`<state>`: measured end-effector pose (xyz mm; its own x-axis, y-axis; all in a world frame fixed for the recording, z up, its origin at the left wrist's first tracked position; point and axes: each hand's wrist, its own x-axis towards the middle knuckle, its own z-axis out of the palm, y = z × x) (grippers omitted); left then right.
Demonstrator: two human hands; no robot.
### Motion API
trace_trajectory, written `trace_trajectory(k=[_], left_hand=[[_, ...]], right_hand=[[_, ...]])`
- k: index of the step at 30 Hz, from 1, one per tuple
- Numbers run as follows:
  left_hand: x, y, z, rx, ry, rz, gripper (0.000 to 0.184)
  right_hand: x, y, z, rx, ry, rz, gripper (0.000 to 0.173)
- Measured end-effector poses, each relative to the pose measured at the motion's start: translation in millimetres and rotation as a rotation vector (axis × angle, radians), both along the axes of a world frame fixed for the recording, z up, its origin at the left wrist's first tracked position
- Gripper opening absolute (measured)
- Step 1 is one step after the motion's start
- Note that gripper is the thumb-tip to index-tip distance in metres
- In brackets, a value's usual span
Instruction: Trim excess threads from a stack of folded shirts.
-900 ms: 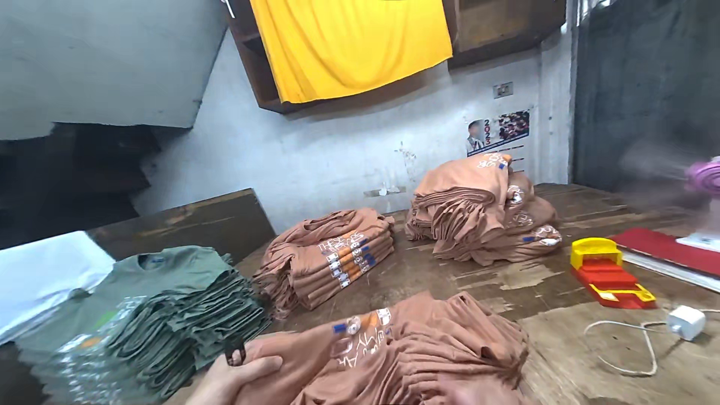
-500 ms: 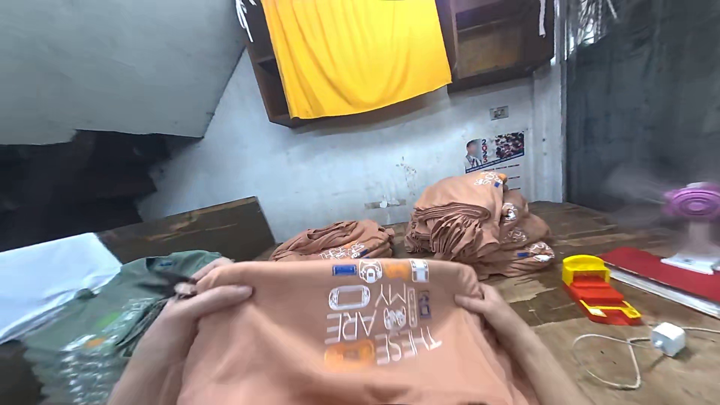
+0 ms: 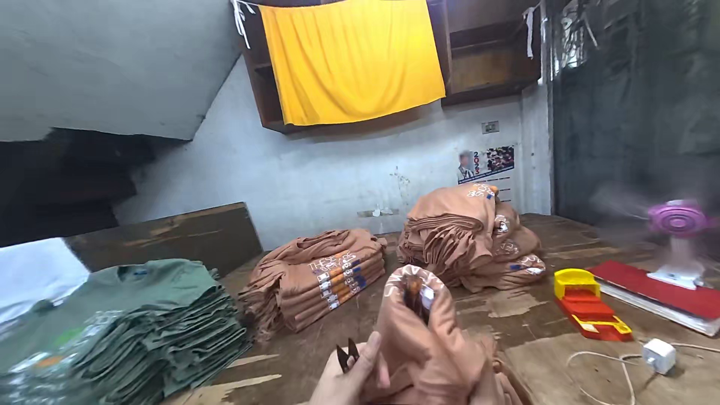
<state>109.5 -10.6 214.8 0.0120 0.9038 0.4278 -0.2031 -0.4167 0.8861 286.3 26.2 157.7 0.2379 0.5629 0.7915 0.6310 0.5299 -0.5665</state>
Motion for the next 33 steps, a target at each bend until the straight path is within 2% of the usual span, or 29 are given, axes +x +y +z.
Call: trace_trajectory(k=[2,5,7,9,10,11,12,13,14,15,17,19,20,22,23,24,25,27,29,31,33], left_hand=[[-18.0,-9.7,-10.4,-0.009,0.193,0.111,0.047],[-40.5,-24.6,-4.6,0.094,0.570,0.400,0.028],[-42.0,-23.7,-1.6,0.217,0.668,0.608,0.022],[-40.5,-12.0,-6.8,0.369,0.729,0.835,0.016],[-40.3,-4.6,-13.2,0.428,0.746,0.932,0.018],[-40.9,0.1,-19.8,0.447,0.750,0.976,0.020],[-42.8,-0.6,-24.3,0.410,0.767,0.949,0.020],[-43.2,-8.0,-28.1,0.334,0.798,0.861,0.020],[-38.3,-20.6,-33.5,0.255,0.846,0.763,0.021],[-27.9,-35.2,-40.1,0.187,0.910,0.684,0.021],[0.1,-57.6,-55.2,0.133,1.006,0.666,0.018],[20.8,-65.4,-76.3,0.158,1.026,0.841,0.015],[27.1,-64.2,-85.8,0.190,1.022,0.948,0.017],[35.6,-53.1,-100.2,0.281,1.009,1.144,0.021],[37.9,-44.9,-103.7,0.321,1.004,1.210,0.021],[38.5,-35.3,-105.2,0.354,0.985,1.256,0.021],[37.8,-24.8,-105.5,0.369,0.956,1.287,0.022],[35.4,-6.0,-103.4,0.336,0.913,1.284,0.022],[37.7,0.8,-99.8,0.262,0.895,1.208,0.033],[46.1,-3.4,-91.8,0.220,0.871,1.113,0.054],[53.7,-13.9,-85.0,0.218,0.845,1.001,0.060]], right_hand=[[18.7,3.3,3.3,0.047,0.103,0.053,0.089],[25.2,-11.0,29.3,0.163,0.245,0.362,0.076],[21.9,-16.0,44.4,0.194,0.390,0.632,0.071],[13.4,2.6,55.0,0.176,0.509,0.840,0.052],[11.5,25.0,51.6,0.147,0.488,0.873,0.041],[14.6,42.8,53.2,0.040,0.404,0.774,0.031],[24.7,64.0,52.2,-0.118,0.201,0.585,0.027],[38.7,88.1,47.9,-0.300,-0.008,0.405,0.035],[55.5,107.1,43.8,-0.492,-0.146,0.303,0.047],[72.0,118.2,38.9,-0.590,-0.191,0.257,0.052],[95.4,111.6,33.3,-0.497,-0.141,0.209,0.035],[96.0,69.1,32.9,-0.237,-0.041,0.286,0.024],[91.6,43.3,32.5,-0.120,-0.016,0.393,0.023],[83.6,-1.2,25.9,-0.001,-0.067,0.685,0.025],[79.6,-17.3,19.9,-0.010,-0.151,0.802,0.034],[74.8,-30.2,12.7,-0.042,-0.244,0.875,0.043],[71.8,-38.4,4.4,-0.091,-0.345,0.888,0.042],[73.3,-34.1,-16.9,-0.164,-0.466,0.810,0.020],[86.4,-21.3,-36.6,-0.266,-0.380,0.834,0.006],[95.9,-20.4,-41.1,-0.250,-0.306,0.799,0.012],[94.3,-30.9,-39.3,-0.157,-0.218,0.769,0.014]])
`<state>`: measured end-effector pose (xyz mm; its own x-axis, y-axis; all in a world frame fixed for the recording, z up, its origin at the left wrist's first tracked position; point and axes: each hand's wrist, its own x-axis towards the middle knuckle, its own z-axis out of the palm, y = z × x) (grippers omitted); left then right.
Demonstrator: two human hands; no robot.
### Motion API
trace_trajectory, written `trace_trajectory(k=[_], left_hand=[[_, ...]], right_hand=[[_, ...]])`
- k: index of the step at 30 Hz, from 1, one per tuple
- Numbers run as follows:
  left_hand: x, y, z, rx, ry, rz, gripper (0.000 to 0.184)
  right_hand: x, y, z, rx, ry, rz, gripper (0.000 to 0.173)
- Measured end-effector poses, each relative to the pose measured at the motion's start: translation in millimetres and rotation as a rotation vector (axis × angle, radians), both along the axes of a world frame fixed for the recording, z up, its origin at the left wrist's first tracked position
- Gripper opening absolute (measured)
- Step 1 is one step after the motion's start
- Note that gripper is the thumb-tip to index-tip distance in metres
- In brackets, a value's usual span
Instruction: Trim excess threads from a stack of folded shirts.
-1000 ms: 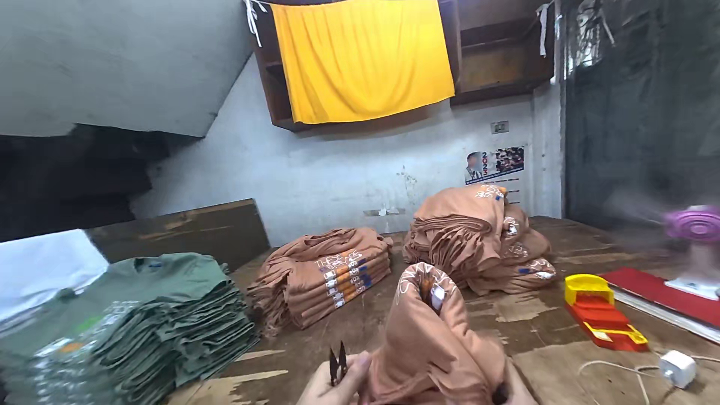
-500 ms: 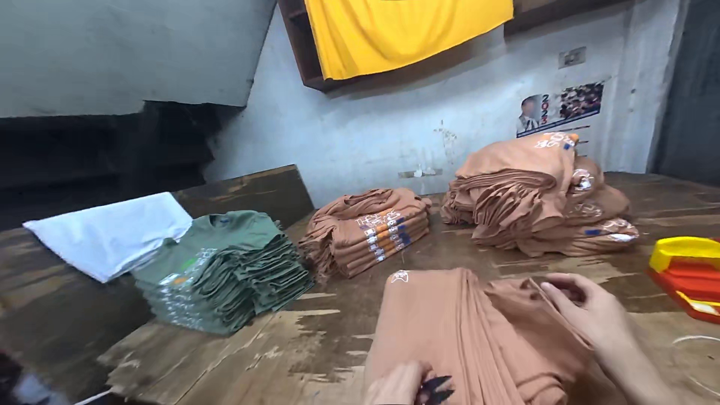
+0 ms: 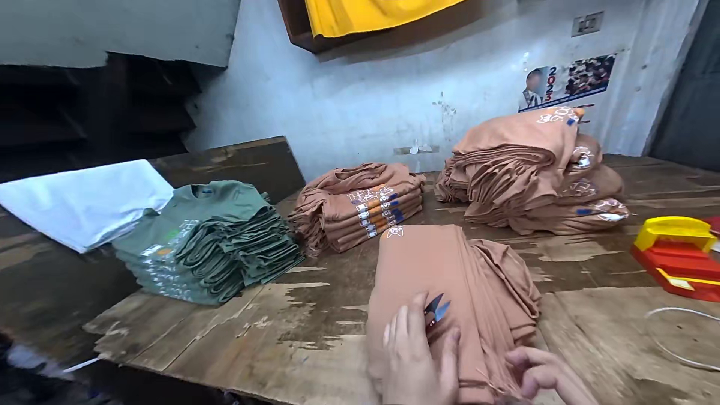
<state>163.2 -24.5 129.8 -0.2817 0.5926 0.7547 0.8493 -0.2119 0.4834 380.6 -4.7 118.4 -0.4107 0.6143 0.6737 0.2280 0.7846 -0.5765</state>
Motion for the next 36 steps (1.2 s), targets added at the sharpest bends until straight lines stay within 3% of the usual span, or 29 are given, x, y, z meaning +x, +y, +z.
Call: trace_trajectory(k=[4,7,9,11,16,21,24,25,30,31,33,34,36], left_hand=[[-1.0,-13.3,5.5,-0.004,-0.018,-0.233,0.034],[-9.8,-25.8,10.5,-0.040,0.035,-0.261,0.031],[-16.8,-33.5,13.5,-0.056,0.077,-0.241,0.029],[-23.8,-40.6,14.1,-0.071,0.112,-0.242,0.030],[-25.7,-45.8,14.2,-0.052,0.137,-0.303,0.029],[-25.6,-38.3,13.9,-0.022,0.149,-0.317,0.029],[-32.4,-42.1,18.3,-0.128,0.078,-0.409,0.026],[-34.6,-41.9,18.0,-0.164,0.045,-0.450,0.031],[-41.8,-32.9,16.3,-0.068,-0.116,-0.596,0.021],[-44.5,-30.2,18.1,-0.046,-0.101,-0.617,0.022],[-49.3,-24.3,18.7,-0.017,-0.076,-0.625,0.022],[-50.8,-22.3,20.2,-0.013,-0.091,-0.617,0.021],[-51.9,-18.5,25.8,-0.029,-0.184,-0.616,0.015]], right_hand=[[-23.9,-23.4,8.7,0.078,0.094,-0.138,0.027],[-40.5,-28.3,9.1,0.126,0.077,-0.303,0.035],[-48.0,-27.8,9.5,0.192,0.049,-0.392,0.033],[-55.3,-26.6,6.7,0.240,0.058,-0.456,0.018],[-60.0,-24.4,-1.3,0.146,0.315,-0.260,0.002],[-53.2,-29.4,-11.1,0.234,0.136,-0.196,0.003],[-41.0,-28.4,-8.9,0.208,-0.050,-0.211,0.020],[-39.8,-28.0,-6.4,0.181,-0.061,-0.226,0.024],[-66.5,-28.4,14.9,0.239,-0.005,-0.385,0.042],[-73.7,-26.5,18.1,0.251,0.011,-0.382,0.037],[-87.0,-18.8,19.4,0.236,0.132,-0.308,0.015],[-92.3,-14.7,21.0,0.176,0.243,-0.221,0.013],[-97.8,-9.2,27.2,-0.041,0.470,0.012,0.024]])
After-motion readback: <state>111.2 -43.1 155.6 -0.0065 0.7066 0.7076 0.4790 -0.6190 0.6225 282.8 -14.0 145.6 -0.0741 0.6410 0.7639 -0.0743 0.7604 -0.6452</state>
